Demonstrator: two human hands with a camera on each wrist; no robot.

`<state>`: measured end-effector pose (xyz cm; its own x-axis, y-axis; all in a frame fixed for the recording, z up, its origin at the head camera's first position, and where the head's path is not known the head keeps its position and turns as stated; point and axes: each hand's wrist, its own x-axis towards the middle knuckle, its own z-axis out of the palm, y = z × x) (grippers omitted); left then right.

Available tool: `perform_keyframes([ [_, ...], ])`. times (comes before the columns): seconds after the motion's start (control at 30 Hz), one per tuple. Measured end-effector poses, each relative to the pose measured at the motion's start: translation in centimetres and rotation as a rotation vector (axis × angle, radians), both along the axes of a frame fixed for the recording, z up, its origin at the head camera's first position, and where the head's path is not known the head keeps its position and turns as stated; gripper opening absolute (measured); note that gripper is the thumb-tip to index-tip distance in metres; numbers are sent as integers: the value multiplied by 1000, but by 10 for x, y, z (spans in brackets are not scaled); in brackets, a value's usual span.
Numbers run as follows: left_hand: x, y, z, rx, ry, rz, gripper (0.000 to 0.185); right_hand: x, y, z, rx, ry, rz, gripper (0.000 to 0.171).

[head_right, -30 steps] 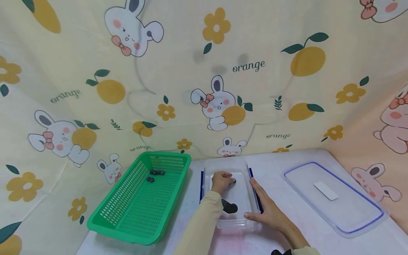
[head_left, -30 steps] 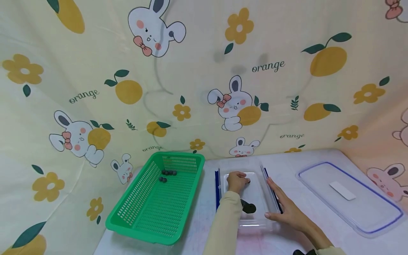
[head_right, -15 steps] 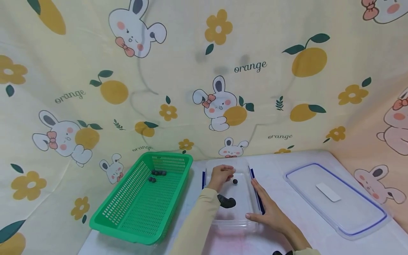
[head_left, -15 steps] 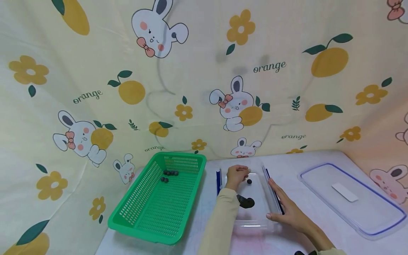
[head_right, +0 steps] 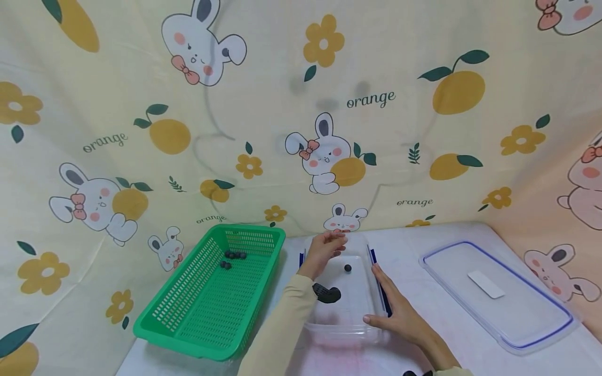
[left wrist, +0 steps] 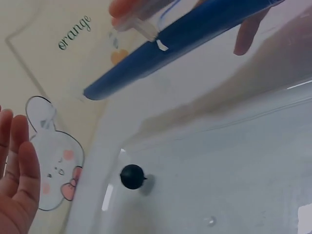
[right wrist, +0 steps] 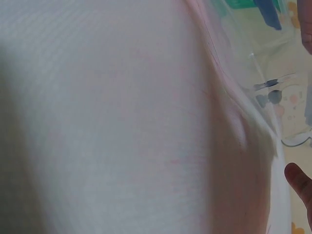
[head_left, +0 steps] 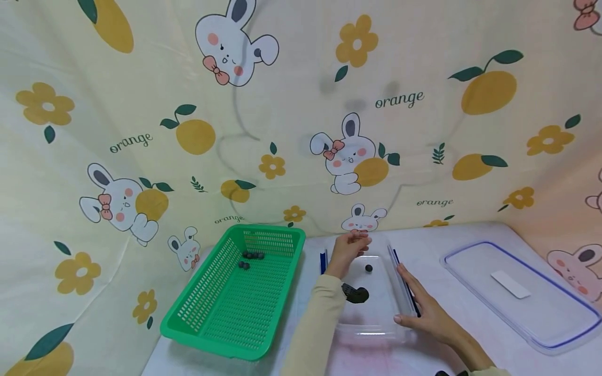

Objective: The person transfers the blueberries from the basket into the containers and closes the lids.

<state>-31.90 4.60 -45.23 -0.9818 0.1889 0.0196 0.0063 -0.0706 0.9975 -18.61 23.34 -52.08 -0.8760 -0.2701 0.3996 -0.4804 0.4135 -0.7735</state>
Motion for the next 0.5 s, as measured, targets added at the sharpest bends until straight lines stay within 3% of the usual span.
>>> perform_keyframes([
  [0.2,0,-9,10,-21,35,-15,17,2,-1,-1,1,3,6,100],
  [0.5,-2,-27,35,-37,106,17,11,0,0,5,14,0,21,103],
])
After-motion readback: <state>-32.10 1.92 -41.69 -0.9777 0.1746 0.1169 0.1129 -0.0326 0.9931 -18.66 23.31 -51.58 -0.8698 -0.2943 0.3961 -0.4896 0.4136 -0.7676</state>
